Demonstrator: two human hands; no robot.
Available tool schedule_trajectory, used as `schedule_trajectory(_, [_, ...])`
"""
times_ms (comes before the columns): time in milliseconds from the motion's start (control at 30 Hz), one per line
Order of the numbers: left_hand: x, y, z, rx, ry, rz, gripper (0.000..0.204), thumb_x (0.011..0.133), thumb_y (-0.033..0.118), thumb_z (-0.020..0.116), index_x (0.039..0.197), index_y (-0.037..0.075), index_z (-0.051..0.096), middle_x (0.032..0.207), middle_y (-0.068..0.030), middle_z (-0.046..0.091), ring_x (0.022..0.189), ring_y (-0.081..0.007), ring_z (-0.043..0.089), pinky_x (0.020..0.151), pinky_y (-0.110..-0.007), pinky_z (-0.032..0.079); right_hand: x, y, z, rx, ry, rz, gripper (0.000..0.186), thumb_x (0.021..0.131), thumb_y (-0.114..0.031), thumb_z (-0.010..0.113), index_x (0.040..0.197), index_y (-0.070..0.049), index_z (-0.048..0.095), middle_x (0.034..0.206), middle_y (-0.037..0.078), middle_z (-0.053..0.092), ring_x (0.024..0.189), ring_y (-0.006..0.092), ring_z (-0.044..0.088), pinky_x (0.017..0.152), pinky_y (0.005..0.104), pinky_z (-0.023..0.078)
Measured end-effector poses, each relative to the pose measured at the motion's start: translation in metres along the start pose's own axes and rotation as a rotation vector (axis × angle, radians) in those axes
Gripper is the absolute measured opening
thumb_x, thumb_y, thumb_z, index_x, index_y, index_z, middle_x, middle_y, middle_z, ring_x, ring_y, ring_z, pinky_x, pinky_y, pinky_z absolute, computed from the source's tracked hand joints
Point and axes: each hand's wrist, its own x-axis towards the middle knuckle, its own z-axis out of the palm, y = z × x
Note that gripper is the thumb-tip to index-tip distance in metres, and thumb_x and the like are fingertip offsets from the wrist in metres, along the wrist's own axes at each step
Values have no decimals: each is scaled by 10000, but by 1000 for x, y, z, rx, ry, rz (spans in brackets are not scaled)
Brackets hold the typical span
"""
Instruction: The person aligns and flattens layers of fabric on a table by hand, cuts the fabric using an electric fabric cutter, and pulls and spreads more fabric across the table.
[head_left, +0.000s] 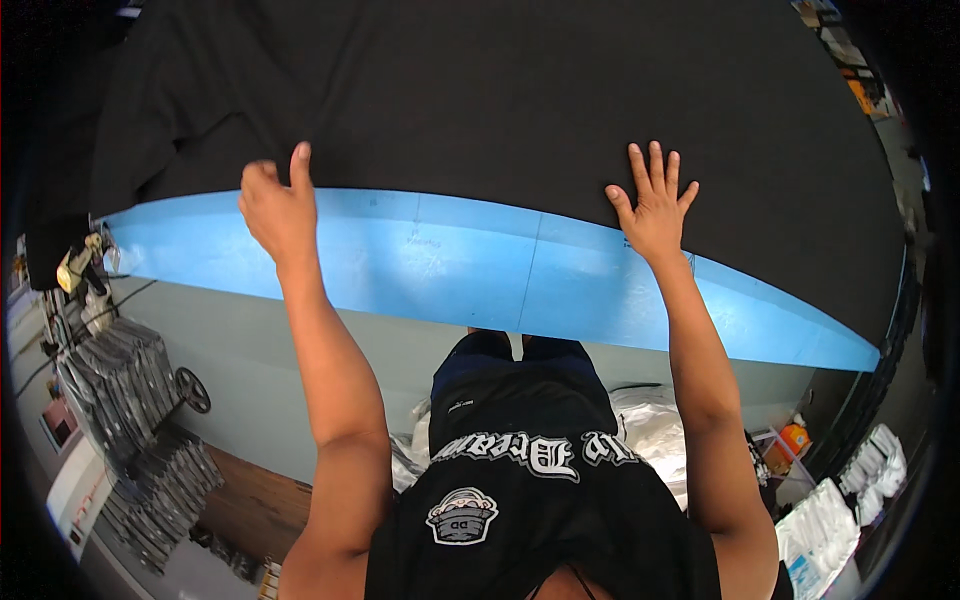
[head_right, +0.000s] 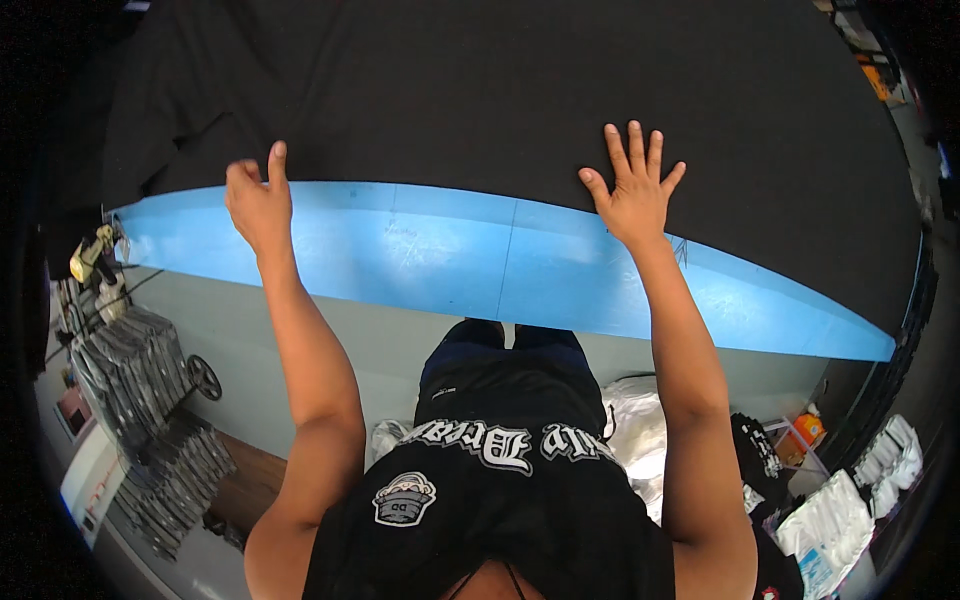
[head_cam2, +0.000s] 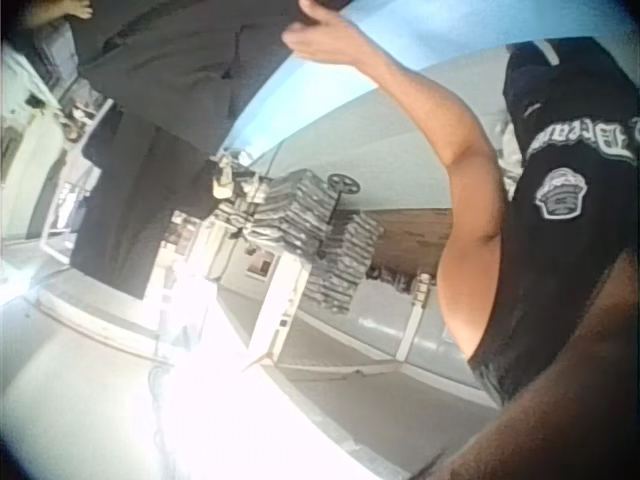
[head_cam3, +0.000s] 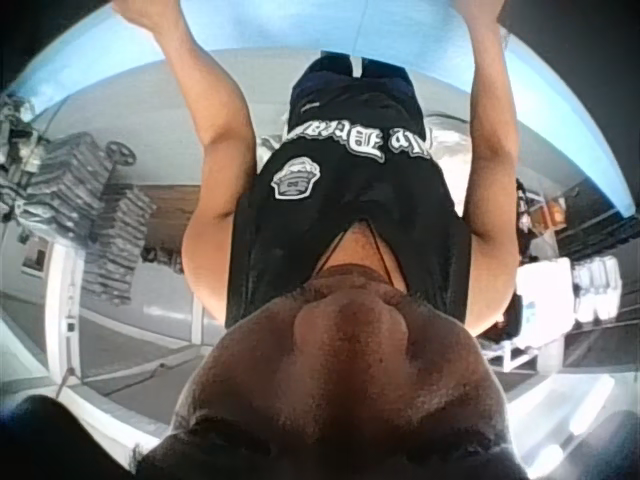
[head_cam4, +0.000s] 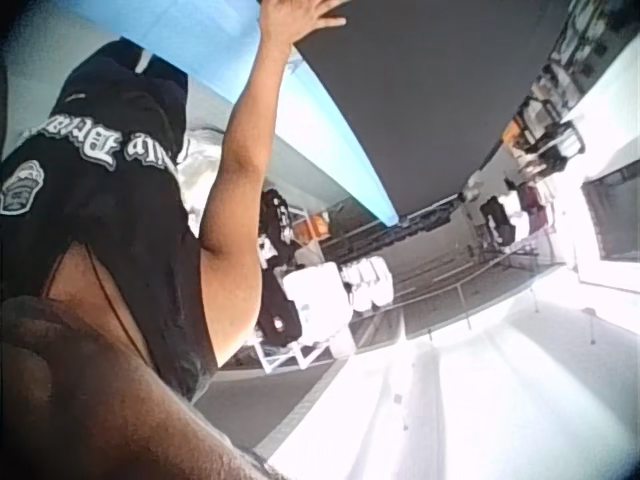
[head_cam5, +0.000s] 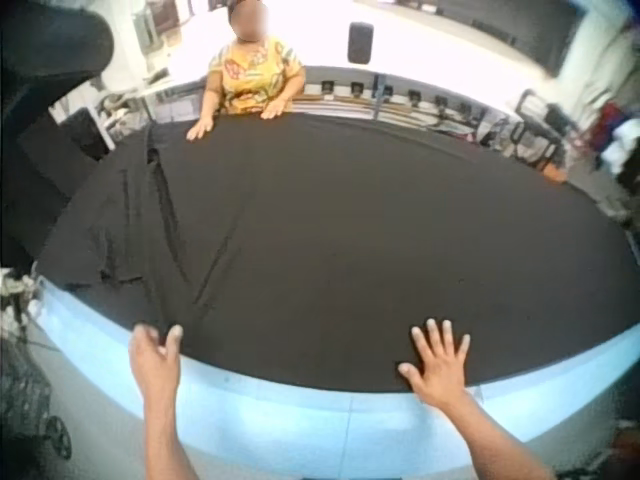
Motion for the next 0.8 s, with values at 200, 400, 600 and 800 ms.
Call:
schedule_trajectory(200, [-31, 61, 72, 31, -197, 889, 622, 870, 582, 456, 1367, 209, 432, 1443, -66, 363, 1364, -329, 249, 1071, -607, 157, 3, -9, -3, 36, 17, -34, 694, 865, -690, 332, 1438, -299, 317, 1525, 57, 218, 1420, 324, 99, 1049, 673, 6])
schedule_trajectory(400, [-31, 66, 82, 24, -278, 855, 665, 877, 624, 399, 1401, 215, 395, 1468, -71, 333, 1389, -337, 201, 1071, -640, 91, 1, -5, -2, 39, -1, -4, 698, 862, -679, 364, 1434, -279, 332, 1516, 68, 238, 1416, 330, 116, 1043, 680, 27])
schedule_trajectory(600, [-34, 47, 81, 21, -271, 778, 625, 878, 587, 434, 1370, 202, 433, 1455, -89, 342, 1376, -344, 222, 1062, -639, 112, 8, -36, -27, 232, 11, 59, 686, 872, -595, 465, 1422, -199, 358, 1512, 122, 229, 1403, 384, 126, 1022, 693, 71])
schedule_trajectory(800, [23, -11, 50, -896, -71, -30, 290, 876, 311, 651, 956, 36, 601, 821, -46, 611, 671, -119, 595, 555, -252, 490, 40, -153, -56, 377, 123, -56, 667, 886, -573, 460, 1428, -202, 345, 1516, 129, 204, 1408, 381, 98, 1024, 696, 57])
